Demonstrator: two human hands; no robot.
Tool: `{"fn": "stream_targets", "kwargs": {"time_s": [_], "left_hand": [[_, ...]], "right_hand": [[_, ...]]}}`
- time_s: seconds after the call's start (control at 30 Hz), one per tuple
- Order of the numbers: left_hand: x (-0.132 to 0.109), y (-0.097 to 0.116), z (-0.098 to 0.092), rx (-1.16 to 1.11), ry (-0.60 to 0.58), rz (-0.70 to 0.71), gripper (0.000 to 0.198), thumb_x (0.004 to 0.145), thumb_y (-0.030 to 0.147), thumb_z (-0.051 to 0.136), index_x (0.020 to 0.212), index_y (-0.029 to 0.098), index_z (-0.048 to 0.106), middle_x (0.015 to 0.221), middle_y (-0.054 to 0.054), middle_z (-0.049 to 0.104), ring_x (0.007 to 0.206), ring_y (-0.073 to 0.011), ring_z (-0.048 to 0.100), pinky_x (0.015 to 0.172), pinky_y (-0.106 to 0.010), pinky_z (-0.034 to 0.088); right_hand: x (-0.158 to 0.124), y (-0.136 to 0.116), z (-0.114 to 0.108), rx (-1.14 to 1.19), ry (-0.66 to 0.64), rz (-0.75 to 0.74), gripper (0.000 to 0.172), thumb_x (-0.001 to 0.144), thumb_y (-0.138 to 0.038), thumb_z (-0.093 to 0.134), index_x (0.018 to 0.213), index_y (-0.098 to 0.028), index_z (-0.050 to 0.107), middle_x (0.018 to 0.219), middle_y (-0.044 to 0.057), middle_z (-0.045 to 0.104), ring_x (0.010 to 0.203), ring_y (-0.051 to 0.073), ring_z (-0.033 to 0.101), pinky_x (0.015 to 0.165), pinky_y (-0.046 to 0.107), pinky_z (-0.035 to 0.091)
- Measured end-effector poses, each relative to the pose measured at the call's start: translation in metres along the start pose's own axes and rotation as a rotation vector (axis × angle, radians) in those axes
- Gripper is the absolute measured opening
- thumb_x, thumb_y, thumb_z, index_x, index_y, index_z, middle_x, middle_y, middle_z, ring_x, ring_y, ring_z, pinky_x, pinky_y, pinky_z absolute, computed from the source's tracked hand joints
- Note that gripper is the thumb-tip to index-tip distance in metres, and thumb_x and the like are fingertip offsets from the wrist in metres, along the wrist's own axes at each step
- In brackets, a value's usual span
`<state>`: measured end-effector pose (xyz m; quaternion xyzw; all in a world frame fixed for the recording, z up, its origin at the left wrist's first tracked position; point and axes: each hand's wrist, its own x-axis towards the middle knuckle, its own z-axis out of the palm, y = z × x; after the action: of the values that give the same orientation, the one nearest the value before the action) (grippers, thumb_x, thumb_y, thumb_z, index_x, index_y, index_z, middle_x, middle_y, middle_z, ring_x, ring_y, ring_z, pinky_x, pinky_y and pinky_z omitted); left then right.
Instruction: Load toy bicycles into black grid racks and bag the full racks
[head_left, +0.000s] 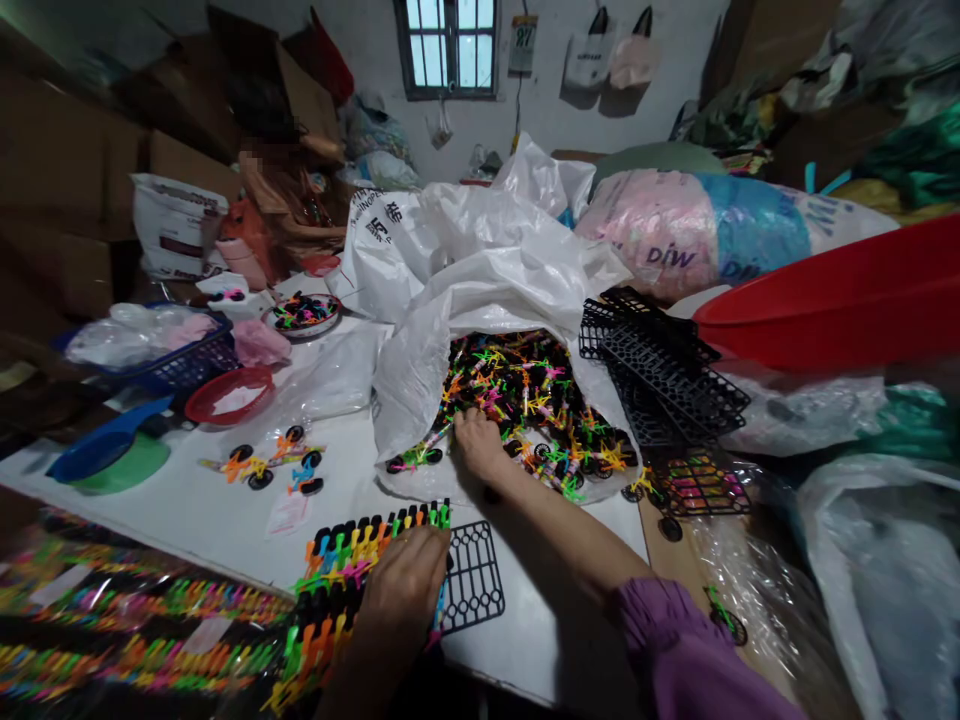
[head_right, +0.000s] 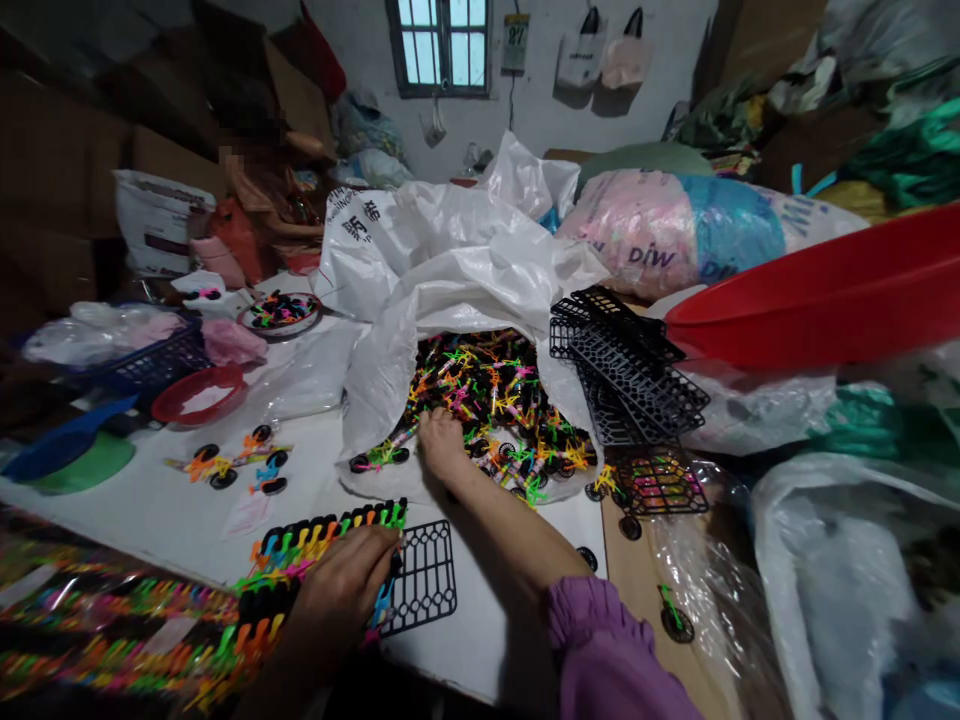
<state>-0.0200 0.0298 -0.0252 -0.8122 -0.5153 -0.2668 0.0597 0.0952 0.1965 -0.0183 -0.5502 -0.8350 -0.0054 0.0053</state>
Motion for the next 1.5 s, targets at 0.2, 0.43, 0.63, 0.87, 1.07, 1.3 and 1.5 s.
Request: {"fn": "stream_targets", "kwargs": {"time_s": [0.2,0.43,0.63,0.87,1.07,1.3,1.5], "left_hand": [[0.004,-0.006,0.000,-0.036,0.026,0.012,0.020,0.087,0.015,0.040,0.093,0.017,0.059,0.087,-0.005,0.065,0.083,-0.0171,0.061,0.077,-0.029,0.049],[0.012,-0.001,-0.008,-0.086,-0.091,-0.063,0.021,0.088,0.014,0.036,0.085,0.017,0.058,0.077,-0.004,0.061,0.075,-0.0164,0.059,0.070,-0.030,0.048],[0.013,0.004,-0.016,-0.090,-0.051,-0.078,0.020,0.088,0.020,0.040,0.091,0.018,0.059,0.087,-0.005,0.063,0.083,-0.0174,0.059,0.077,-0.031,0.047],[0.045,0.041,-0.021,-0.162,0.023,-0.146,0.022,0.088,0.023,0.043,0.102,0.016,0.059,0.096,-0.007,0.062,0.091,-0.0189,0.058,0.083,-0.033,0.046],[0.054,0.105,-0.001,-0.240,-0.557,-0.095,0.019,0.082,0.015,0.045,0.085,0.015,0.064,0.084,-0.008,0.063,0.085,-0.0224,0.060,0.077,-0.035,0.048],[0.011,0.102,0.025,-0.408,-0.374,-0.276,0.028,0.081,0.021,0.046,0.106,0.013,0.057,0.097,-0.011,0.063,0.090,-0.0231,0.060,0.079,-0.036,0.049],[0.030,0.104,0.019,-0.355,0.115,-0.281,0.069,0.074,0.027,0.060,0.135,0.015,0.031,0.136,-0.017,0.036,0.127,-0.0329,0.032,0.103,-0.050,0.030]], "right_hand": [[-0.007,0.021,0.009,-0.091,-0.055,-0.084,0.037,0.083,-0.006,0.039,0.119,-0.011,0.042,0.099,0.018,0.060,0.091,0.024,0.059,0.070,0.032,0.047],[-0.016,0.047,-0.003,0.019,0.008,-0.211,0.053,0.076,-0.004,0.044,0.127,-0.015,0.036,0.100,0.011,0.064,0.093,0.020,0.059,0.079,0.028,0.042],[-0.031,0.063,-0.028,0.356,0.251,-0.233,0.029,0.081,-0.013,0.044,0.108,-0.018,0.054,0.100,0.007,0.063,0.093,0.018,0.056,0.080,0.027,0.039],[-0.065,0.085,-0.031,0.398,0.225,-0.112,0.025,0.079,-0.012,0.045,0.099,-0.017,0.060,0.099,0.006,0.062,0.091,0.017,0.054,0.079,0.026,0.039],[-0.066,0.037,-0.001,0.051,0.029,-0.435,0.018,0.081,-0.017,0.048,0.093,-0.014,0.061,0.093,0.011,0.063,0.092,0.023,0.052,0.086,0.037,0.035],[-0.068,0.029,0.000,0.111,0.078,-0.386,0.022,0.085,-0.018,0.044,0.102,-0.014,0.057,0.095,0.010,0.063,0.096,0.023,0.050,0.089,0.038,0.035],[-0.159,0.071,-0.036,0.729,0.165,-0.169,0.031,0.085,-0.025,0.048,0.116,-0.022,0.052,0.106,0.001,0.061,0.095,0.016,0.054,0.082,0.026,0.040]]}}
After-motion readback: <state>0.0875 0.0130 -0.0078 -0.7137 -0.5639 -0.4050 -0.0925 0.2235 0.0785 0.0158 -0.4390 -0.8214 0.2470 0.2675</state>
